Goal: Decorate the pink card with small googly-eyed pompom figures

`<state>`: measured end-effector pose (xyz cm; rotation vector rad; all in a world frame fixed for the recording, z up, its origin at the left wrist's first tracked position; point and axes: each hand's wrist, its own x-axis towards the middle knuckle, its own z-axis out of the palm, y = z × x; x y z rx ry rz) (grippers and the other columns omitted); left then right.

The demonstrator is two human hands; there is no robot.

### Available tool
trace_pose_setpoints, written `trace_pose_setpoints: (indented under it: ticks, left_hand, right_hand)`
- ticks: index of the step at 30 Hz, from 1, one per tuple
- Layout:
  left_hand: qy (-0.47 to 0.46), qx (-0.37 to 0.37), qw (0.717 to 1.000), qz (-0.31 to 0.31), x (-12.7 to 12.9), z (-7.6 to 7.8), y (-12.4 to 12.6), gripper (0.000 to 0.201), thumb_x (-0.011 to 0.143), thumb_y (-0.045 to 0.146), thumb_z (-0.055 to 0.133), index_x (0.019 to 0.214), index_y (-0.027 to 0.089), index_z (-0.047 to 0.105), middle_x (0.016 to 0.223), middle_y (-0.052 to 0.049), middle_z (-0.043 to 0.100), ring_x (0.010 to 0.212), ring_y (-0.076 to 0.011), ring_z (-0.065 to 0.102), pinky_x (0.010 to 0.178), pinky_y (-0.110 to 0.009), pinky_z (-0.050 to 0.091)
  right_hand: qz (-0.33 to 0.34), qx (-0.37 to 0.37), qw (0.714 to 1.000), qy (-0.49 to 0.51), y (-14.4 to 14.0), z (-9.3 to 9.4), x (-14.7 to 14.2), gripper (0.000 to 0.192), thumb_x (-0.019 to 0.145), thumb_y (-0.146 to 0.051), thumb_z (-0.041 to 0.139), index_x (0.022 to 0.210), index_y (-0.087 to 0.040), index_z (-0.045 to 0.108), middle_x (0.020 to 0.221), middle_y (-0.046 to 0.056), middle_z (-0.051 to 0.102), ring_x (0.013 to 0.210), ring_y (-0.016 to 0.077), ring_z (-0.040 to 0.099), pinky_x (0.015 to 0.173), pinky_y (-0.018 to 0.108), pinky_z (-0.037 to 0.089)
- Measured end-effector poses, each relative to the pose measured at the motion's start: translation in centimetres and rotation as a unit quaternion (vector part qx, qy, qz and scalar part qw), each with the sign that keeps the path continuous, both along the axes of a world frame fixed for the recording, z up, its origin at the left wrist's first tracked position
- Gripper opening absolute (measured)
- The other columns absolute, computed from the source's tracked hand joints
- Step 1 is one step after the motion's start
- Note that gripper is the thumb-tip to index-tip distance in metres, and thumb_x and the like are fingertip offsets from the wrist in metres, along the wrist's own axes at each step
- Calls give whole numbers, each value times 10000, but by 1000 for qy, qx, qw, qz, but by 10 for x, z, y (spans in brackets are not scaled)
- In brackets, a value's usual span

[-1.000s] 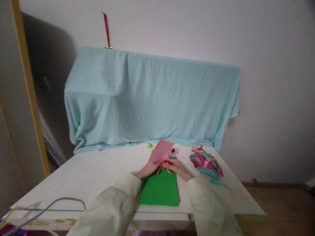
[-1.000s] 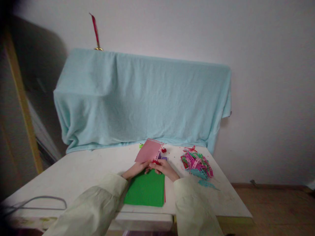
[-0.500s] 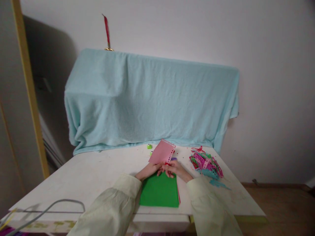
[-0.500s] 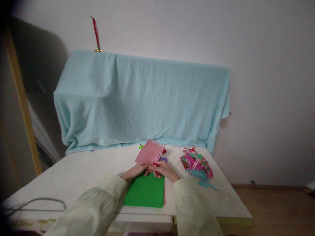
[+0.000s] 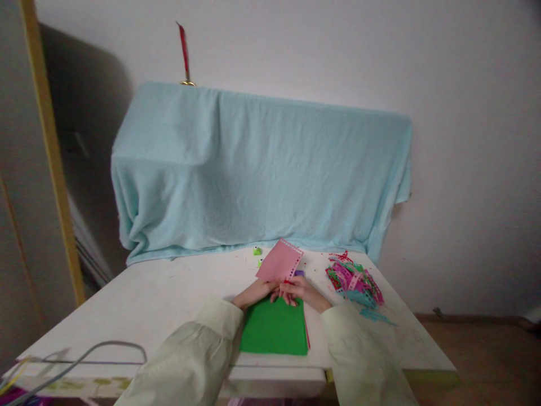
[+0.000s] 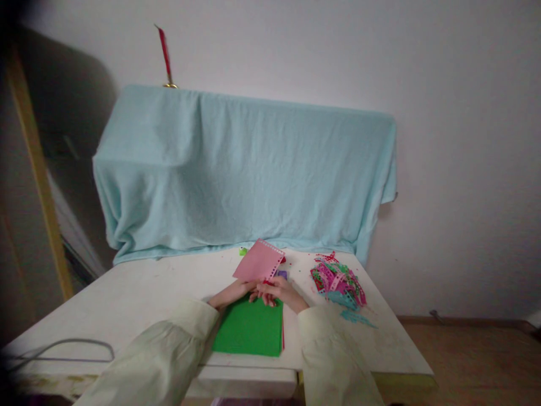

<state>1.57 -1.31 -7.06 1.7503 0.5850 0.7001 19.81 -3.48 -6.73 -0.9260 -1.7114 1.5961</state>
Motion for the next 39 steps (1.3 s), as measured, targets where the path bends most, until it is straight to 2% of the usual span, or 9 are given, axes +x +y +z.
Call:
trace_pose_setpoints:
  ticks: [3,9,19,26,33,39]
  left_hand:
    - [-2,0,1000,-12,1,-3,2,512,869,559,377,640,132,542,525,12,489,457,-99,422,496,-229,350]
    - [-8,5,1000,-4,1,4,-3,507,878,538,376,653,125,564,535,12,487,488,-102,440,549,-233,370]
    - [-6,-20,1000,-9,1,10,-6,611,867,619,326,615,118,569,533,-20,528,507,-121,473,586,-250,388]
    - [-15,-29,999,28,1,7,-3,570,859,609,364,614,128,547,511,-2,509,471,-113,466,556,-245,375]
    - [-26,-25,998,54,1,8,-3,522,861,587,382,678,130,556,545,-2,529,477,-111,468,541,-243,375]
    - [-17,-17,995,96,1,12,-7,529,834,613,408,683,132,570,562,-19,554,487,-122,485,514,-242,372]
  right_hand:
    - [-4,12,1000,1,-1,2,-1,417,785,-516,587,740,-102,610,515,1,577,378,69,453,371,192,317]
    - [-54,43,998,-14,-6,3,-4,418,795,-495,580,625,-114,598,394,-41,485,302,46,340,328,194,221]
    - [-48,48,997,-23,-2,-4,-4,445,803,-510,565,594,-118,583,403,-32,505,286,50,349,311,198,239]
    - [-35,47,998,-10,0,-3,-7,452,807,-551,538,696,-115,587,462,-17,548,322,63,411,322,188,282]
    - [-63,34,997,7,1,0,-10,436,734,-561,615,703,-128,572,422,-63,439,332,42,333,334,194,195]
    - [-82,-12,996,14,-3,4,-12,447,668,-549,685,756,-121,592,498,-63,428,379,33,316,358,192,202]
